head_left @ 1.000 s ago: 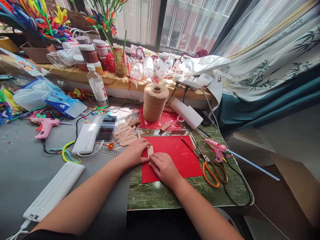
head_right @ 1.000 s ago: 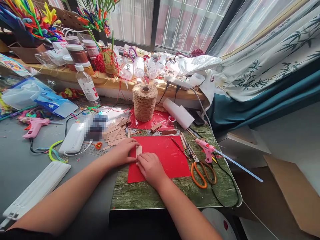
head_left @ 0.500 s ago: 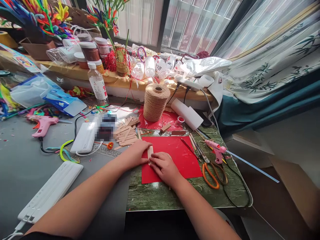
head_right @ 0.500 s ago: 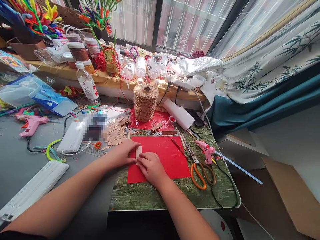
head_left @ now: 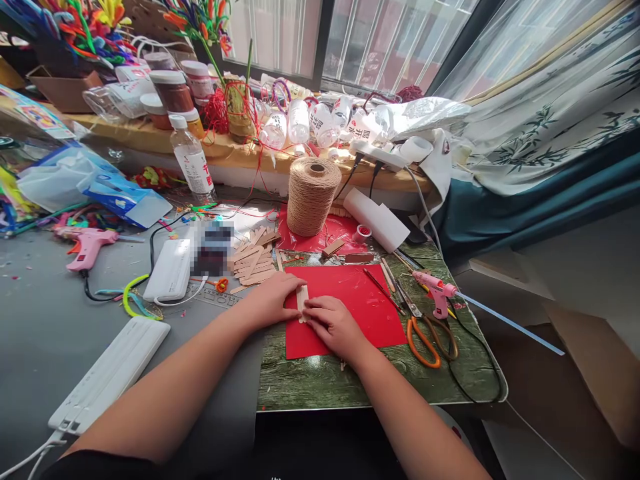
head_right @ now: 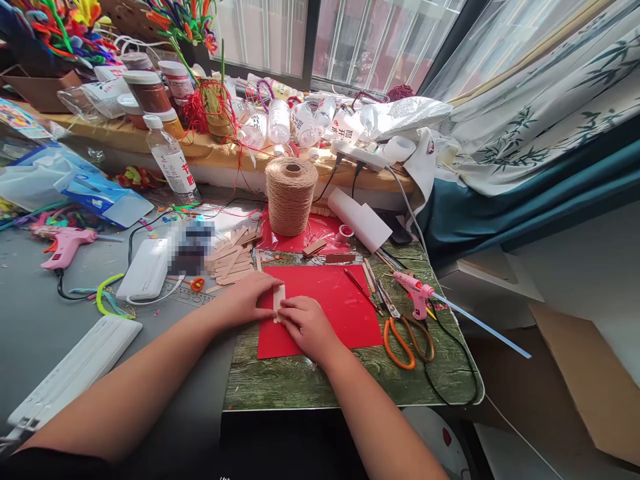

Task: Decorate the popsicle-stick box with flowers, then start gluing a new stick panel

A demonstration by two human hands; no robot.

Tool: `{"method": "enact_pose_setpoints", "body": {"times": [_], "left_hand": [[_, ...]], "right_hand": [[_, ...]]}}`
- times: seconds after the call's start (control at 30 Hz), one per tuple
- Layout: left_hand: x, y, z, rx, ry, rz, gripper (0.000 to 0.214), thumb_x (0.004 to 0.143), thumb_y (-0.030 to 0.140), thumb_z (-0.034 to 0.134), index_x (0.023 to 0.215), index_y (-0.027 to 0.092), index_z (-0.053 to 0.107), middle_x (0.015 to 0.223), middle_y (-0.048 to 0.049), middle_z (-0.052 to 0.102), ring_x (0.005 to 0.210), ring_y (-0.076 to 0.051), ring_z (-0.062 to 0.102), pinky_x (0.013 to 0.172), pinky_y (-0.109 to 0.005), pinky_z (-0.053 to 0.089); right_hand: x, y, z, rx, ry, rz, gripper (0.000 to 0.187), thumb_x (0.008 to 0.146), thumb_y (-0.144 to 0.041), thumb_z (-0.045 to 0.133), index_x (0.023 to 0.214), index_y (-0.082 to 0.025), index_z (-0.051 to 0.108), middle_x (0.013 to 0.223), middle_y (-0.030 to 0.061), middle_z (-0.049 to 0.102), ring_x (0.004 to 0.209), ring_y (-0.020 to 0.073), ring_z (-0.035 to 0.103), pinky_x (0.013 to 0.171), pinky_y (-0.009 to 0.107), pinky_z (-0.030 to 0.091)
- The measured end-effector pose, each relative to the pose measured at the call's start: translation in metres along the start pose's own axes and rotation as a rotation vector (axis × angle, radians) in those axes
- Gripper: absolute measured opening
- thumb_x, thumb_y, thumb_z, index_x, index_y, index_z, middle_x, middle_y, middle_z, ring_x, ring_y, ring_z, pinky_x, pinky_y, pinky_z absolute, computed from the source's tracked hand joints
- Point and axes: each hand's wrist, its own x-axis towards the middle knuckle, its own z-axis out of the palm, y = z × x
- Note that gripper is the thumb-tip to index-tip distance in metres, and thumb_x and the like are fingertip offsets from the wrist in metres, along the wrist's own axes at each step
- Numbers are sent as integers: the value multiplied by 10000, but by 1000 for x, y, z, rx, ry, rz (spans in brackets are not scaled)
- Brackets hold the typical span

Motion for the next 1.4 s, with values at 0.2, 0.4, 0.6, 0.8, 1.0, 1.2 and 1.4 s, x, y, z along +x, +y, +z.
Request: {"method": "enact_pose_setpoints", "body": {"times": [0.2, 0.4, 0.6, 0.8, 1.0, 1.2, 1.4], "left_hand": [[0, -1, 2, -7, 7, -7, 588, 824, 374, 793, 1352, 206, 596, 1319, -108, 652, 1225, -288, 583, 1054, -409, 465], [-4, 7, -1, 85, 18, 47, 509, 861, 394, 763, 1309, 209, 606, 1281, -104, 647, 1203, -282, 584, 1052, -406, 461], [-5, 22, -5, 268, -37, 12, 264, 891, 380, 710, 1069, 187, 682, 1113, -108, 634, 1083, -274, 594, 960, -384, 486], [-11, 31, -5, 346, -76, 42, 283, 897, 364, 668, 1120, 191, 687, 1150, -126, 626, 1096, -291, 591, 972, -408, 488], [-15, 32, -5, 336, -114, 74, 428, 874, 339, 676, 1272, 184, 647, 1244, -148, 630, 1147, -312, 583, 1014, -434, 487], [-10, 31, -4, 318, -57, 73, 263, 913, 282, 587, 1129, 182, 699, 1265, -167, 611, 1158, -327, 561, 1024, -471, 474], [-6, 36, 3, 360, -100, -1, 199, 942, 225, 496, 958, 175, 688, 991, -138, 635, 947, -279, 594, 877, -422, 505]], "right_hand": [[-1, -9, -1, -144, -71, -27, 285, 1023, -256, 582, 1273, -259, 719, 1310, 99, 710, 1212, 258, 622, 1069, 480, 487], [0, -18, -1, -249, -103, -20, 298, 1022, -216, 556, 1272, -249, 714, 1337, 106, 700, 1221, 263, 613, 1055, 473, 498], [-7, -25, 2, -341, -135, -15, 374, 1025, -194, 518, 1377, -224, 643, 1438, 111, 647, 1305, 292, 570, 1126, 520, 462], [-9, -25, 0, -263, -129, 34, 432, 1025, -165, 499, 1448, -214, 573, 1481, 91, 616, 1348, 265, 547, 1189, 493, 405], [-1, -24, -3, -259, -158, 31, 368, 1022, -150, 503, 1355, -225, 640, 1403, 99, 661, 1282, 255, 582, 1108, 463, 458], [2, -29, -4, -371, -184, -14, 392, 998, -159, 541, 1376, -220, 626, 1357, 125, 677, 1255, 286, 584, 1067, 481, 480], [1, -39, -5, -430, -219, 25, 413, 979, -154, 550, 1385, -192, 615, 1381, 135, 661, 1223, 303, 592, 1028, 484, 490]]}}
